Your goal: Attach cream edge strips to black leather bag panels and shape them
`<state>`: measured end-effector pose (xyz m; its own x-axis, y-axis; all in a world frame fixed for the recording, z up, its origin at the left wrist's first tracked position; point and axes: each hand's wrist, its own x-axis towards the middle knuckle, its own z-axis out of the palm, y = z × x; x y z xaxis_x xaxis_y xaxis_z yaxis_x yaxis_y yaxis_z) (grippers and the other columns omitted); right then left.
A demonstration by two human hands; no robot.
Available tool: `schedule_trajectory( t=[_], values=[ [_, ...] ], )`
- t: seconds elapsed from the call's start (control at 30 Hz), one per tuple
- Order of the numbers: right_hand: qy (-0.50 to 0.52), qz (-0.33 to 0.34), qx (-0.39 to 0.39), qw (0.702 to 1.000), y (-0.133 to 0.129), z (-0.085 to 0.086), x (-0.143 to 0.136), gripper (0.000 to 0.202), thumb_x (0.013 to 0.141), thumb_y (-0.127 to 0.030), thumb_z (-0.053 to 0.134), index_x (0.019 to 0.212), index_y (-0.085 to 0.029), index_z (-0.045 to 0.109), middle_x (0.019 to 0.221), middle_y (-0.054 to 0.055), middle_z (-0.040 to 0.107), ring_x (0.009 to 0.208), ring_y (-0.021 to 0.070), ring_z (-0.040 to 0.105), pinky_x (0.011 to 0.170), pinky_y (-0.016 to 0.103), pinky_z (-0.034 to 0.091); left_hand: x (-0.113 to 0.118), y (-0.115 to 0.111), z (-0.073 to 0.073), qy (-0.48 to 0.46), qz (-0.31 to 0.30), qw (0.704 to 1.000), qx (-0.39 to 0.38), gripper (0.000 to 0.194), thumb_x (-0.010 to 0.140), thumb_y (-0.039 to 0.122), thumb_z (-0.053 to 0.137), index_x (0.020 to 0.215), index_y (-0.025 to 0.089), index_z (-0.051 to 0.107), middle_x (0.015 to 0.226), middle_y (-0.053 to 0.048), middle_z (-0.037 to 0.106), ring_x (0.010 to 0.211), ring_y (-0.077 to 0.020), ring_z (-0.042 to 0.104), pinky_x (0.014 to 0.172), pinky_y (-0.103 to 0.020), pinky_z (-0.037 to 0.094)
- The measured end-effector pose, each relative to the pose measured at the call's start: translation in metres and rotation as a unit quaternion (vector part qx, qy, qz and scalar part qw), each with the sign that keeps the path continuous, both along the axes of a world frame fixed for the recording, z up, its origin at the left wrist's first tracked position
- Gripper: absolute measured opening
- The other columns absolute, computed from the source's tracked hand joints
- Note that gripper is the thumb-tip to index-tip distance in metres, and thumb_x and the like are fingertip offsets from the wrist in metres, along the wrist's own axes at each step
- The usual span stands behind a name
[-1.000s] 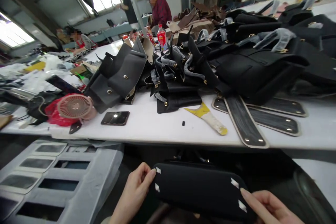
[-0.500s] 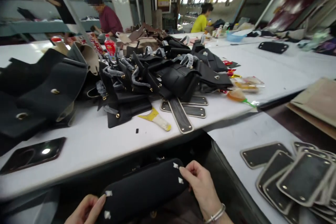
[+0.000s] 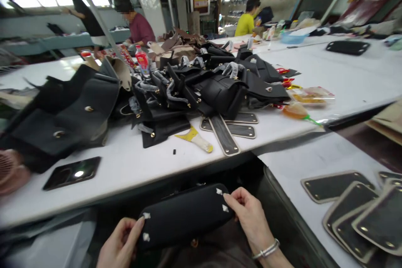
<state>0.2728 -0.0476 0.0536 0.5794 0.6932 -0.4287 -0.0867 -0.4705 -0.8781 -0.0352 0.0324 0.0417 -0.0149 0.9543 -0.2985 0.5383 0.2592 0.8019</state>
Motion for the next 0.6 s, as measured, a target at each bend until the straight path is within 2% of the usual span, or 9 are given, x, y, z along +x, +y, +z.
schedule_trajectory(
  t=[0.2, 0.33, 0.5, 0.6],
  values=[
    [0.003, -0.013, -0.010, 1.000, -0.002, -0.019, 0.008, 0.050, 0.053, -0.064, 0.076, 0.068, -0.019, 0.062, 0.066, 0.000, 0.057, 0.059, 0.0140, 0.045, 0.048, 0.024, 0.040, 0.010, -0.006, 0.011, -0.027, 0.030, 0.998, 0.048, 0.041, 0.082, 0.059, 0.057, 0.075, 0.019, 0.054, 0.060, 0.002, 0.054, 0.055, -0.0141, 0.052, 0.052, -0.023, 0.039],
    [0.012, -0.042, 0.011, 0.999, -0.004, -0.026, 0.007, 0.055, 0.049, -0.063, 0.079, 0.078, -0.020, 0.061, 0.068, 0.000, 0.060, 0.061, 0.0152, 0.050, 0.046, 0.023, 0.042, 0.016, -0.016, 0.016, -0.013, 0.053, 0.993, 0.105, 0.033, 0.085, 0.052, 0.058, 0.087, 0.019, 0.056, 0.064, 0.002, 0.054, 0.059, -0.0143, 0.055, 0.057, -0.023, 0.043],
    [-0.021, -0.068, 0.046, 0.996, -0.006, -0.025, -0.001, 0.053, 0.055, -0.061, 0.078, 0.083, -0.020, 0.060, 0.067, 0.000, 0.062, 0.061, 0.0153, 0.054, 0.050, 0.022, 0.045, 0.013, -0.029, 0.010, -0.041, 0.071, 0.990, 0.112, 0.036, 0.084, 0.051, 0.059, 0.099, 0.018, 0.061, 0.077, -0.002, 0.062, 0.066, -0.0151, 0.060, 0.063, -0.025, 0.049],
    [-0.051, -0.083, 0.063, 0.993, -0.009, -0.021, -0.008, 0.050, 0.059, -0.059, 0.076, 0.086, -0.019, 0.063, 0.069, 0.001, 0.064, 0.065, 0.0175, 0.058, 0.057, 0.025, 0.049, 0.012, -0.036, 0.002, -0.073, 0.104, 0.986, 0.103, 0.043, 0.080, 0.053, 0.063, 0.103, 0.017, 0.064, 0.083, -0.004, 0.067, 0.074, -0.0181, 0.064, 0.068, -0.026, 0.052]
  ],
)
